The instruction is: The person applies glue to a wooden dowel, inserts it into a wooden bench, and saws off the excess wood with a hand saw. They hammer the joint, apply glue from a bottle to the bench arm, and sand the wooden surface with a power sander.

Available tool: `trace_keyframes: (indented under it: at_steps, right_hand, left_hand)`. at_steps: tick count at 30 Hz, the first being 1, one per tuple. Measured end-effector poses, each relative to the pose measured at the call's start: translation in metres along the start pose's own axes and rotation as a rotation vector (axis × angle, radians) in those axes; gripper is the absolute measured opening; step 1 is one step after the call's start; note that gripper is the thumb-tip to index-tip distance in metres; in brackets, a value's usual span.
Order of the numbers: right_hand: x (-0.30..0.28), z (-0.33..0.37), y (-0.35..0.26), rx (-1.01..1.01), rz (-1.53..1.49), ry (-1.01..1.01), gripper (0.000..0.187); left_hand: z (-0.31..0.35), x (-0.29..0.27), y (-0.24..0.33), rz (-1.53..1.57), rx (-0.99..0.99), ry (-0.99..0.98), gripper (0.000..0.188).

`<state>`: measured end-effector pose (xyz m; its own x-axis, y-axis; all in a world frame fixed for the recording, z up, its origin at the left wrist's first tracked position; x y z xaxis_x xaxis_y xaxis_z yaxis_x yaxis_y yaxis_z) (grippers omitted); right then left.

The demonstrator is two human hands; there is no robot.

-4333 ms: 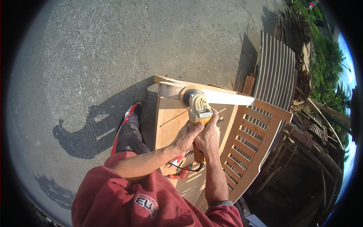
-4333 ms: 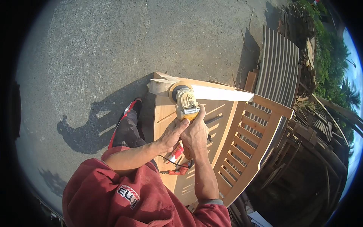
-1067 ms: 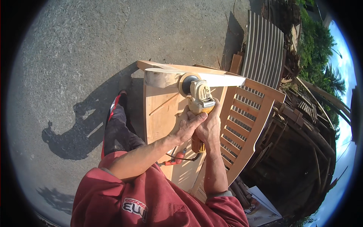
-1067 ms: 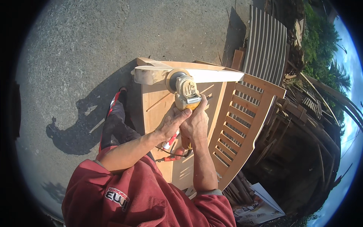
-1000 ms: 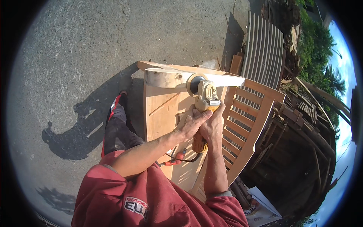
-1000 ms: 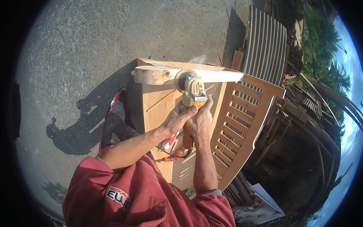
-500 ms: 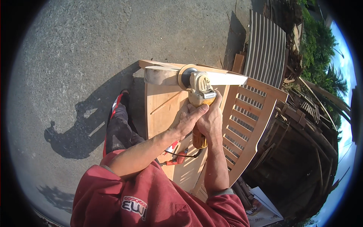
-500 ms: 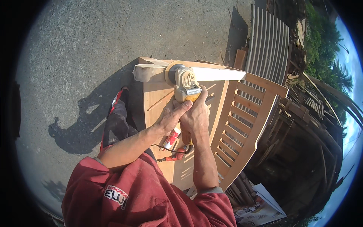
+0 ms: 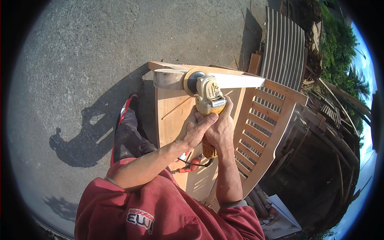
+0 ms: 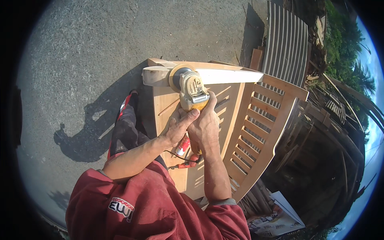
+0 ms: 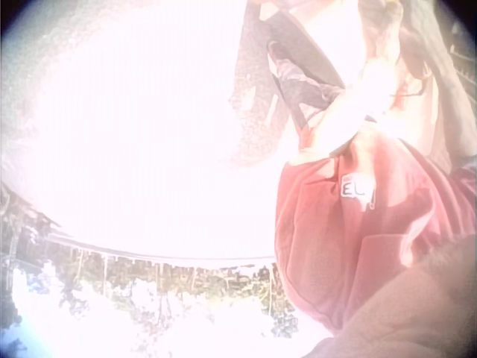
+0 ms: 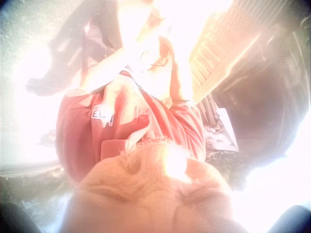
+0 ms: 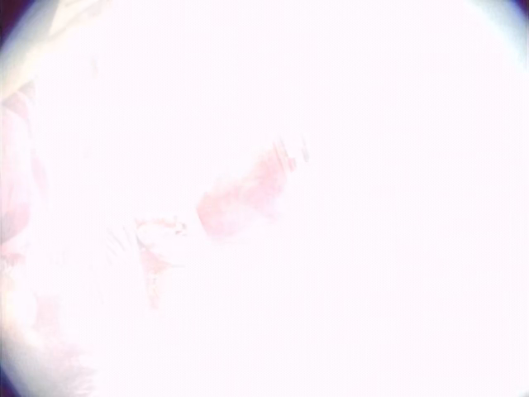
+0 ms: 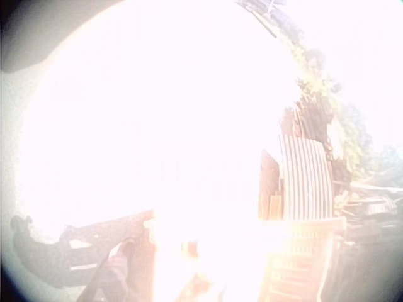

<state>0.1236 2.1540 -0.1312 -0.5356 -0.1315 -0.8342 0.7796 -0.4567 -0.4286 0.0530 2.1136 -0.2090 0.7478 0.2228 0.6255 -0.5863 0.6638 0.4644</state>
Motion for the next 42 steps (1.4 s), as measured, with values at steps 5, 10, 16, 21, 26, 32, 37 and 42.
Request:
trace_keyframes:
  at_steps: [5, 10, 16, 21, 26, 32, 37, 42]
  right_hand:
    - [-0.016, -0.004, 0.030, 0.187, 0.044, 0.036, 0.096]
    - [-0.002, 0.017, 0.009, -0.007, 0.029, 0.022, 0.093]
    - [0.009, 0.015, 0.004, -0.003, -0.004, -0.003, 0.095]
    - [-0.022, 0.000, 0.031, 0.128, 0.049, 0.125, 0.090]
    - [-0.009, 0.010, 0.023, 0.021, -0.017, 0.035, 0.092]
    - [0.007, 0.005, -0.007, 0.032, -0.031, -0.071, 0.080]
    - [-0.027, -0.013, 0.039, 0.036, -0.067, 0.147, 0.081]
    - [-0.029, -0.010, 0.037, 0.069, -0.094, 0.086, 0.074]
  left_hand:
    - [-0.010, 0.022, -0.028, 0.035, -0.102, -0.045, 0.079]
    - [0.013, -0.003, -0.019, 0.026, -0.059, -0.013, 0.075]
    - [0.011, -0.010, -0.018, 0.081, -0.068, -0.067, 0.074]
    - [-0.007, 0.023, -0.039, 0.035, -0.134, -0.076, 0.078]
    - [0.007, 0.007, -0.027, -0.017, -0.094, 0.005, 0.068]
    - [0.010, -0.012, -0.006, 0.163, -0.110, -0.056, 0.067]
    - [-0.016, 0.030, -0.034, 0.014, -0.192, -0.031, 0.065]
    - [-0.010, 0.034, -0.025, 0.049, -0.190, -0.081, 0.064]
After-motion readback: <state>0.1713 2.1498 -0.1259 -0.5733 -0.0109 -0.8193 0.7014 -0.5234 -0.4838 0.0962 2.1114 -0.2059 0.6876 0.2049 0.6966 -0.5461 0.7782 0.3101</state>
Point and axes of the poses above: each hand's wrist, its own z-axis away from the middle knuckle, its own x-axis out of the palm, y = z × x, the point moved 10 cm from there along -z, towards the middle knuckle, and after that the axes turned 9 degrees about y, right-handed, at the moved point
